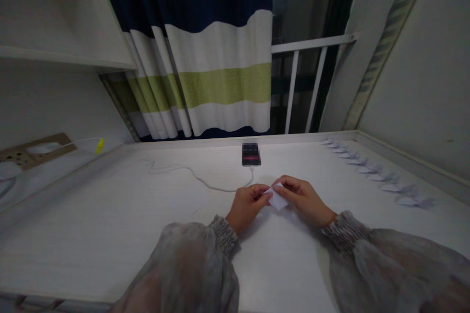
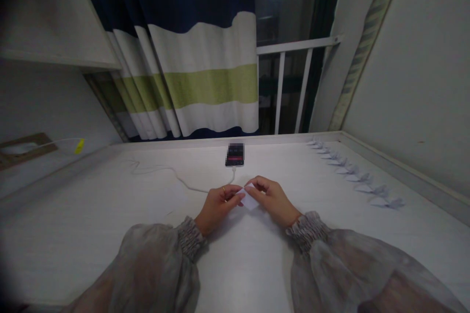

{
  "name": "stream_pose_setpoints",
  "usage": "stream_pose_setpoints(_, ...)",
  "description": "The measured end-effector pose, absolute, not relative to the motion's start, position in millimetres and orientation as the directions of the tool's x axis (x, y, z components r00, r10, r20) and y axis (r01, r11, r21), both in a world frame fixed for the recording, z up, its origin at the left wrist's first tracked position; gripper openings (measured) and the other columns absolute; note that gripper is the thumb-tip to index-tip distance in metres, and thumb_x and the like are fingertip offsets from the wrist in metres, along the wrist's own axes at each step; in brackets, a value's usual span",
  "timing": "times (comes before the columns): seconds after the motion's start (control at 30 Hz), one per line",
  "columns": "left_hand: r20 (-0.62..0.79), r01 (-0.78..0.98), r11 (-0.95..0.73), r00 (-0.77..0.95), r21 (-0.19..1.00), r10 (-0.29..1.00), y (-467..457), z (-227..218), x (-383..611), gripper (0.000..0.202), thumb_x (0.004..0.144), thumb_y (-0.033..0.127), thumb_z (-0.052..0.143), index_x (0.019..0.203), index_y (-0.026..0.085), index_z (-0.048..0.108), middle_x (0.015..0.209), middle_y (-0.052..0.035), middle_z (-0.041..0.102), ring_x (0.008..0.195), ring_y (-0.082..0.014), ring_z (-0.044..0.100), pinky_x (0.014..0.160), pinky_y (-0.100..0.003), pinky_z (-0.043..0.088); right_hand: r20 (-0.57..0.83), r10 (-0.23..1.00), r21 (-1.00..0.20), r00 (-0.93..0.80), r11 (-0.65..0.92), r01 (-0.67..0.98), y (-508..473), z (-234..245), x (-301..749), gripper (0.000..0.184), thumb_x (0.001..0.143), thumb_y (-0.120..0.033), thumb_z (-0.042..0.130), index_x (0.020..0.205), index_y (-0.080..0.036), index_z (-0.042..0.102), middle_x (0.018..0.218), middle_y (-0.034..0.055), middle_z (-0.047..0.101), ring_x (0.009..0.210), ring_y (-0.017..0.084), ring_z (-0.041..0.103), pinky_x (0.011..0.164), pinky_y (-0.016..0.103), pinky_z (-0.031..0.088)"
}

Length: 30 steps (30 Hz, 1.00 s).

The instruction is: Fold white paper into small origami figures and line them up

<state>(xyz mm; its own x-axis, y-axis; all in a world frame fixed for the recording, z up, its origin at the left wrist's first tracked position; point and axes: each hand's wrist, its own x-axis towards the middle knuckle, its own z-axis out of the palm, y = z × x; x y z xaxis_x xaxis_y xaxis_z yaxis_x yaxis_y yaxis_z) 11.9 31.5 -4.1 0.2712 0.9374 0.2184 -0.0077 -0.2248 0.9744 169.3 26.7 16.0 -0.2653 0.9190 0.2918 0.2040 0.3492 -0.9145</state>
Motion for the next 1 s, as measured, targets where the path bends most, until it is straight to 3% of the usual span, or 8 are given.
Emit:
stream_pose_setpoints(0.2, 0.150, -0.131, -0.127, 0.184, 0.983, 0.971, 32, -1, 14, 0.021, 0.056, 0.024, 0.069, 0.071, 0.013, 0.060, 0.061, -0.0026, 0.064, 0.056, -0.0118, 0.059, 0.055, -0.022, 0.044, 0.280, 0.954, -0.943, -0.105, 0.294, 0.154, 23, 21, 167, 0.024, 0.067, -0.040, 0.059, 0.068, -0.017, 0.056, 0.058, -0.0024, 0.050, 0.055, 0.010, 0.046, 0.051, 0.023, 0.036)
stream_pose_setpoints(0.4, 0.108, -0.117, -0.090, 0.155, 0.989, 0.982, 31, 1, 15, 0.019, 0.057, 0.026, 0.069, 0.067, 0.012, 0.061, 0.057, -0.0028, 0.064, 0.053, -0.0118, 0.059, 0.050, -0.020, 0.041, 0.286, 0.955, -0.948, -0.083, 0.295, 0.122, 23, 18, 166, 0.024, 0.065, -0.040, 0.061, 0.064, -0.017, 0.054, 0.056, -0.0030, 0.047, 0.054, 0.010, 0.043, 0.050, 0.023, 0.034)
stream_pose_setpoints(0.7, 0.159, -0.104, -0.146, 0.135, 0.984, 0.978, 31, 0, 15, 0.018, 0.058, 0.028, 0.068, 0.067, 0.013, 0.064, 0.058, -0.0026, 0.063, 0.053, -0.0119, 0.058, 0.050, -0.021, 0.042, 0.391, 0.919, -0.909, -0.059, 0.395, 0.132, 24, 16, 164, 0.022, 0.066, -0.035, 0.061, 0.058, -0.018, 0.050, 0.060, -0.0024, 0.048, 0.059, 0.011, 0.043, 0.056, 0.024, 0.035)
stream_pose_setpoints(1.0, 0.174, -0.072, -0.168, 0.099, 0.983, 0.980, 28, 8, 15, 0.018, 0.058, 0.031, 0.068, 0.061, 0.013, 0.063, 0.054, -0.0007, 0.060, 0.048, -0.0100, 0.055, 0.049, -0.021, 0.042, 0.402, 0.914, -0.903, -0.057, 0.406, 0.140, 21, 19, 160, 0.023, 0.064, -0.035, 0.064, 0.055, -0.018, 0.051, 0.059, -0.0026, 0.048, 0.058, 0.011, 0.044, 0.057, 0.025, 0.036)
